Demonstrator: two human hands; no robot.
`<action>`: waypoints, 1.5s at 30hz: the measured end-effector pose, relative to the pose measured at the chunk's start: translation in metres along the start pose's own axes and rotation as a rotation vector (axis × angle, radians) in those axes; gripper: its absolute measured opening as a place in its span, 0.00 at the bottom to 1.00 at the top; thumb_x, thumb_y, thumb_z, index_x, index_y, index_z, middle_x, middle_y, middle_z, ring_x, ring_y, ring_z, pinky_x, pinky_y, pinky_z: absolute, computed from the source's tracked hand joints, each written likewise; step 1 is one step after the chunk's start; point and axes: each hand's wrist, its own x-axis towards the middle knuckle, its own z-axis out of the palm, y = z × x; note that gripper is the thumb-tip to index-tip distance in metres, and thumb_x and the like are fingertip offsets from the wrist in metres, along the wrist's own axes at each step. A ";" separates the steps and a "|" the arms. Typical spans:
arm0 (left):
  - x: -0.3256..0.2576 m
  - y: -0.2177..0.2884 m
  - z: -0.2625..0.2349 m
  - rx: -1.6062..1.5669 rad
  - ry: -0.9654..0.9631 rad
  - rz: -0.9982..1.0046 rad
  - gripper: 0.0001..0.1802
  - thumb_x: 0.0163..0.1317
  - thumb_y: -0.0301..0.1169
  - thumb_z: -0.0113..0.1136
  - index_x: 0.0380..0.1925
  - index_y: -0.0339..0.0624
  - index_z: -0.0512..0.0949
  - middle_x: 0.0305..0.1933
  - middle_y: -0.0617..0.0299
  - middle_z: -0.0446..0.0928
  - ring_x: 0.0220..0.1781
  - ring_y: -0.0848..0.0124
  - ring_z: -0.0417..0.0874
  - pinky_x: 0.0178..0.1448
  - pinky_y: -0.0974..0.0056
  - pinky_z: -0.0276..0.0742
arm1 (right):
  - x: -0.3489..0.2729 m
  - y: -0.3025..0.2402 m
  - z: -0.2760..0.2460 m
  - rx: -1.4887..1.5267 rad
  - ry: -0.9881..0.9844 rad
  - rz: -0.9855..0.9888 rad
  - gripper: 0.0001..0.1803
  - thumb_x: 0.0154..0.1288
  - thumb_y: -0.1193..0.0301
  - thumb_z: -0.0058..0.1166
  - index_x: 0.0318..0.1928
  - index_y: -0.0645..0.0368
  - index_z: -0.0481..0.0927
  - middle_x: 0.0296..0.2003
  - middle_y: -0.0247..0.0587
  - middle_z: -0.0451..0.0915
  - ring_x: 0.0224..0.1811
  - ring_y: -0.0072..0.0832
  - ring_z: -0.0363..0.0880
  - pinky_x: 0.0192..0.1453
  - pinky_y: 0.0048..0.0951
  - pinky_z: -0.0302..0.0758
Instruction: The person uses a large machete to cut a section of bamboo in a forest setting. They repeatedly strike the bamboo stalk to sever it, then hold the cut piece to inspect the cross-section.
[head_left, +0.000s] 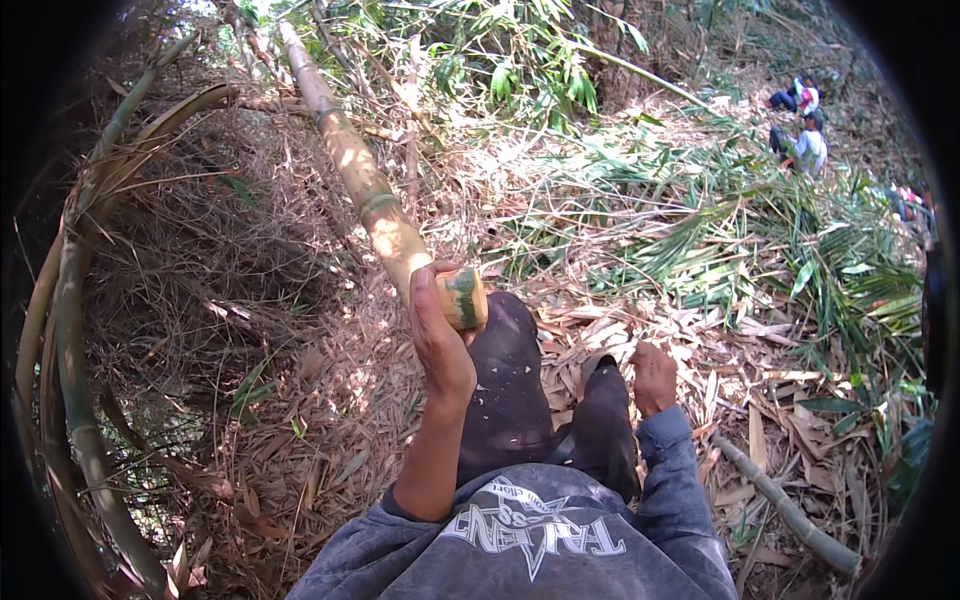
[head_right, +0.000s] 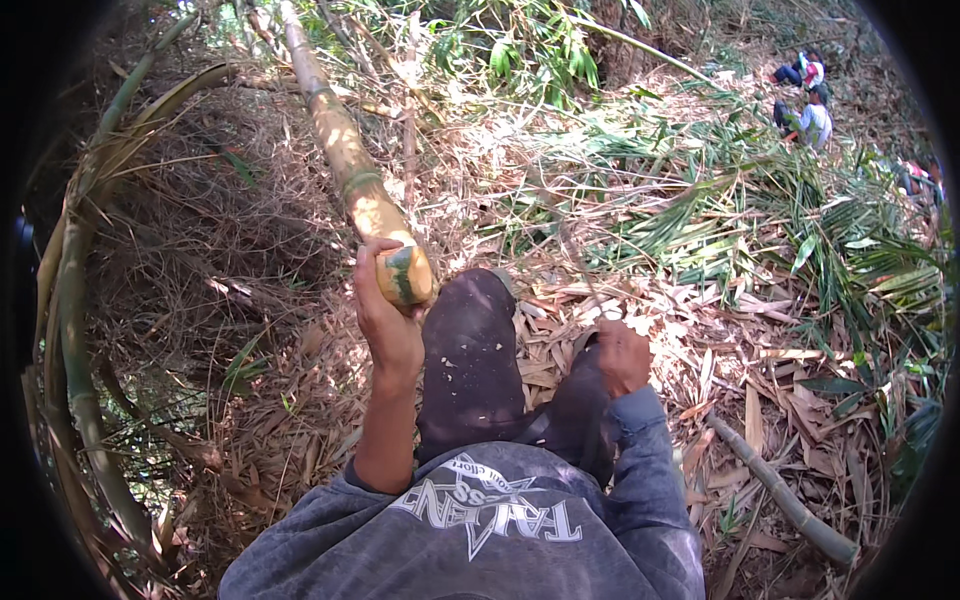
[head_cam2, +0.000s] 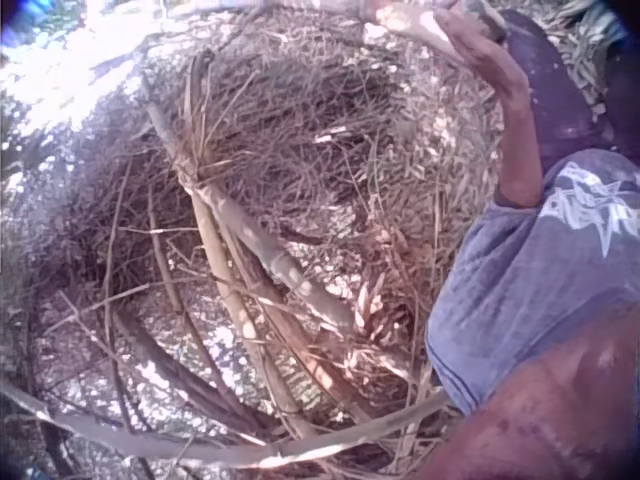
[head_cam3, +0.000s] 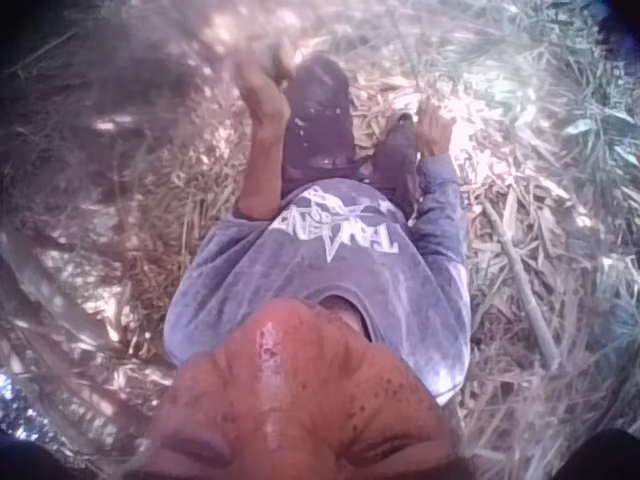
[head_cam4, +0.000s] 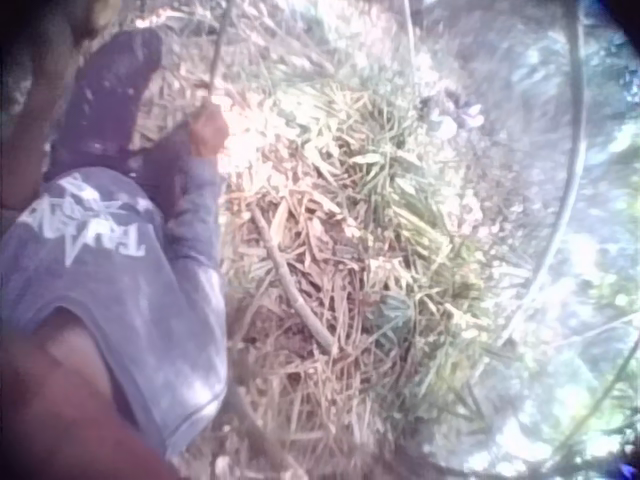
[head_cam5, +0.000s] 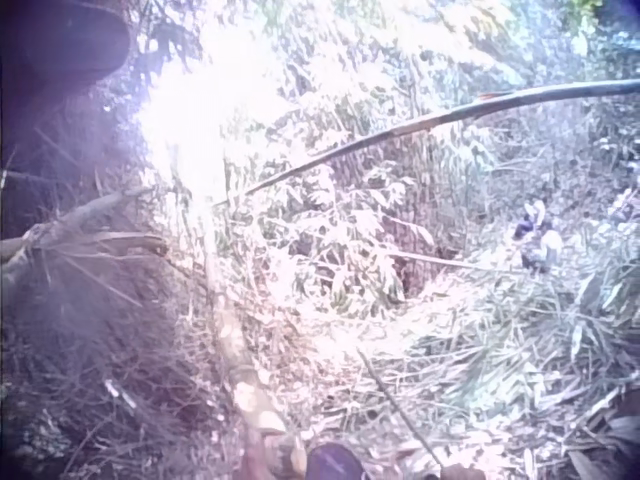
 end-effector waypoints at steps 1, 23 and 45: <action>-0.001 -0.005 0.006 -0.001 0.013 0.009 0.21 0.72 0.49 0.37 0.44 0.46 0.72 0.35 0.63 0.74 0.29 0.77 0.76 0.28 0.74 0.71 | 0.008 -0.017 -0.006 -0.024 -0.006 -0.097 0.23 0.70 0.56 0.43 0.25 0.63 0.74 0.17 0.49 0.72 0.18 0.43 0.73 0.25 0.42 0.69; 0.000 -0.052 0.001 0.197 0.086 0.554 0.17 0.72 0.40 0.43 0.39 0.35 0.71 0.35 0.59 0.73 0.33 0.71 0.76 0.40 0.67 0.75 | 0.051 -0.106 0.012 0.190 -0.178 -0.289 0.28 0.60 0.44 0.53 0.24 0.60 0.74 0.21 0.49 0.74 0.23 0.46 0.76 0.26 0.42 0.72; 0.001 -0.025 -0.003 -0.461 -0.303 -0.306 0.27 0.70 0.56 0.37 0.41 0.43 0.73 0.34 0.58 0.79 0.25 0.72 0.76 0.21 0.70 0.62 | 0.042 -0.102 -0.021 0.136 -0.020 -0.281 0.23 0.62 0.50 0.56 0.27 0.60 0.75 0.19 0.45 0.72 0.18 0.41 0.75 0.22 0.38 0.70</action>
